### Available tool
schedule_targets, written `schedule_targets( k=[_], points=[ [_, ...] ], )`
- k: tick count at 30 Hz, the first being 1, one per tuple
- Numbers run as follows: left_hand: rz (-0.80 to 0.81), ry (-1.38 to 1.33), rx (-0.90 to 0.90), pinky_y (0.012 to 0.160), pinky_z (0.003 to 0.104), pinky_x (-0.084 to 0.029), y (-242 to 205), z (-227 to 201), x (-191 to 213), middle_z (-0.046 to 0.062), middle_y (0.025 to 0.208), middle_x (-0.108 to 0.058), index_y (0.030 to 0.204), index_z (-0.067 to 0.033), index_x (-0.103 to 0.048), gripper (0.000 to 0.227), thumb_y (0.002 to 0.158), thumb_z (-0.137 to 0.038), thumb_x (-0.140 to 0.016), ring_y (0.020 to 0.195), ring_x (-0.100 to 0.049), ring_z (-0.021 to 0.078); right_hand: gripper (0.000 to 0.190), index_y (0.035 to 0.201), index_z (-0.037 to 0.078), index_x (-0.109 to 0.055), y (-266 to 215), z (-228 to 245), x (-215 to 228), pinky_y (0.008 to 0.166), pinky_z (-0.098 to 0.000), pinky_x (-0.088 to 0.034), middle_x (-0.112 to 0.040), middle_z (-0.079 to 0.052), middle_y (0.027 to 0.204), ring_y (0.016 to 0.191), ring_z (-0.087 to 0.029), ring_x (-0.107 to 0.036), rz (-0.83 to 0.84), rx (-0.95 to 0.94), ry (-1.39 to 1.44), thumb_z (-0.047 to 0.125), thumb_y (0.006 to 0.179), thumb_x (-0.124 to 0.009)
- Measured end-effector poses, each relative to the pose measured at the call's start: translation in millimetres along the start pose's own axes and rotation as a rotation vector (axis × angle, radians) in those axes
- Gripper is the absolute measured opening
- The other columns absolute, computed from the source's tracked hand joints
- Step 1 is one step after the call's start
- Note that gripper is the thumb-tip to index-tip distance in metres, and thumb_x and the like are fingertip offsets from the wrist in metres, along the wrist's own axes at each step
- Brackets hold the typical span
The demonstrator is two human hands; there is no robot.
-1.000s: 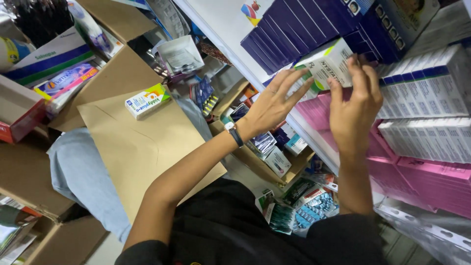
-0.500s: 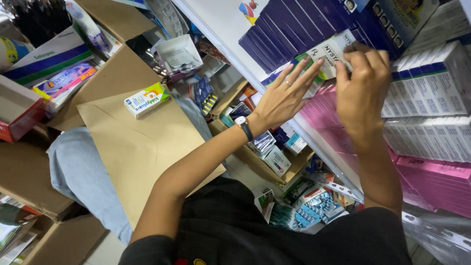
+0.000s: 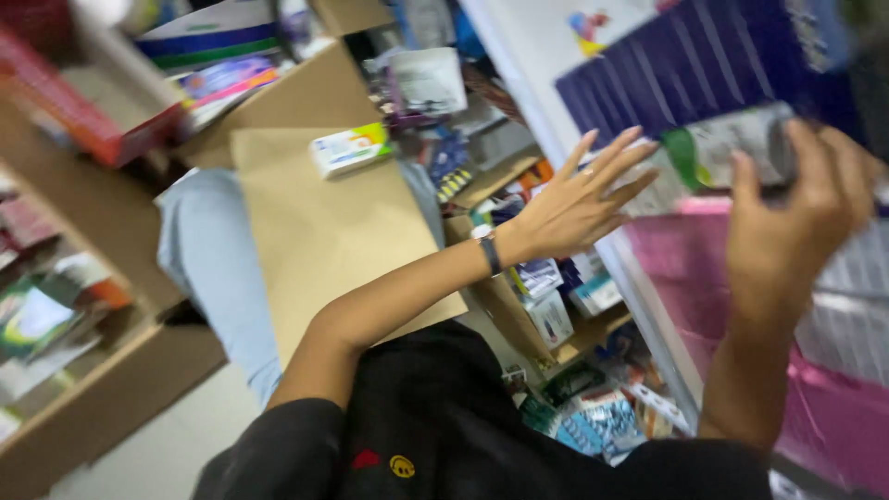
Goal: Organizing and shelving various boxes of medicine in a pharmacy storage area.
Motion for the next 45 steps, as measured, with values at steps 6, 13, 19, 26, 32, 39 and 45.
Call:
schedule_targets(
  k=[6,13,19,26,32,39,45],
  points=[
    [-0.429,-0.23,0.412,0.118,0.052,-0.037,-148.1,108.8,80.8,0.016,0.147,-0.05,0.136,-0.0141,-0.06,0.048,0.091,-0.017,-0.077,0.14,-0.045,0.0382,0.021,0.123,0.001,-0.067,16.9,128.7,-98.1,0.094,-0.0368,-0.051,-0.067,-0.013,0.118,0.109,-0.027,-0.065,0.006,0.001,0.775,-0.001,0.103,-0.073],
    [-0.543,-0.276,0.905,0.11,0.045,-0.045,-312.7,157.7,114.9,0.017,0.138,-0.055,0.13,-0.0083,-0.065,0.036,0.094,-0.011,-0.069,0.127,-0.056,0.0363,0.095,0.152,0.003,-0.041,6.5,350.6,-376.7,0.116,-0.0463,-0.032,-0.039,-0.03,0.155,0.141,-0.046,-0.037,0.503,0.409,0.959,-0.009,0.064,-0.075],
    [-0.559,-0.215,1.029,0.108,0.043,-0.046,-359.4,155.3,151.5,0.017,0.133,-0.059,0.127,-0.005,-0.067,0.034,0.093,-0.009,-0.069,0.127,-0.058,0.0346,0.076,0.141,0.015,-0.054,-23.6,353.2,-448.3,0.116,-0.0567,-0.037,-0.061,-0.012,0.145,0.143,-0.037,-0.049,0.541,0.324,0.611,-0.01,0.073,-0.078],
    [-0.526,-0.34,0.921,0.114,0.044,-0.044,-326.1,172.4,154.9,0.015,0.142,-0.057,0.143,-0.0053,-0.057,0.061,0.088,-0.019,-0.082,0.134,-0.055,0.0345,0.079,0.145,0.004,-0.047,-3.6,281.5,-312.2,0.104,-0.044,-0.057,-0.062,-0.013,0.14,0.129,-0.027,-0.063,0.487,-0.109,1.436,-0.008,0.078,-0.087],
    [-0.441,-0.931,0.63,0.109,0.039,-0.055,-266.1,158.0,153.4,0.015,0.158,-0.044,0.148,-0.0082,-0.052,0.087,0.072,-0.017,-0.094,0.141,-0.053,0.0302,0.083,0.149,0.002,-0.047,-10.7,279.7,-215.9,0.118,-0.045,-0.05,-0.054,-0.017,0.155,0.141,-0.026,-0.055,0.807,-0.084,1.895,-0.008,0.076,-0.084],
    [-0.566,-0.383,0.615,0.105,0.041,-0.056,-257.0,125.3,191.0,0.011,0.152,-0.06,0.143,-0.0132,-0.062,0.076,0.073,-0.012,-0.091,0.145,-0.055,0.0295,0.1,0.165,0.008,-0.034,-2.9,266.4,-146.8,0.128,-0.0411,-0.043,-0.042,-0.015,0.163,0.151,-0.026,-0.046,0.607,-0.023,1.978,0.004,0.08,-0.086],
    [-0.554,-0.596,0.636,0.115,0.044,-0.051,-253.6,117.0,182.5,0.012,0.152,-0.056,0.138,-0.0147,-0.063,0.064,0.081,-0.025,-0.089,0.143,-0.053,0.0304,0.089,0.156,0.003,-0.044,7.3,231.5,-142.1,0.113,-0.0411,-0.051,-0.052,-0.017,0.14,0.136,-0.029,-0.057,0.458,-0.141,1.522,-0.005,0.079,-0.087]
  ],
)
Point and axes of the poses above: each hand's wrist, its own y-axis towards the middle knuckle, its own x-axis out of the back of the hand, z = x × y, the point moved 10 cm from there along y, towards the middle knuckle
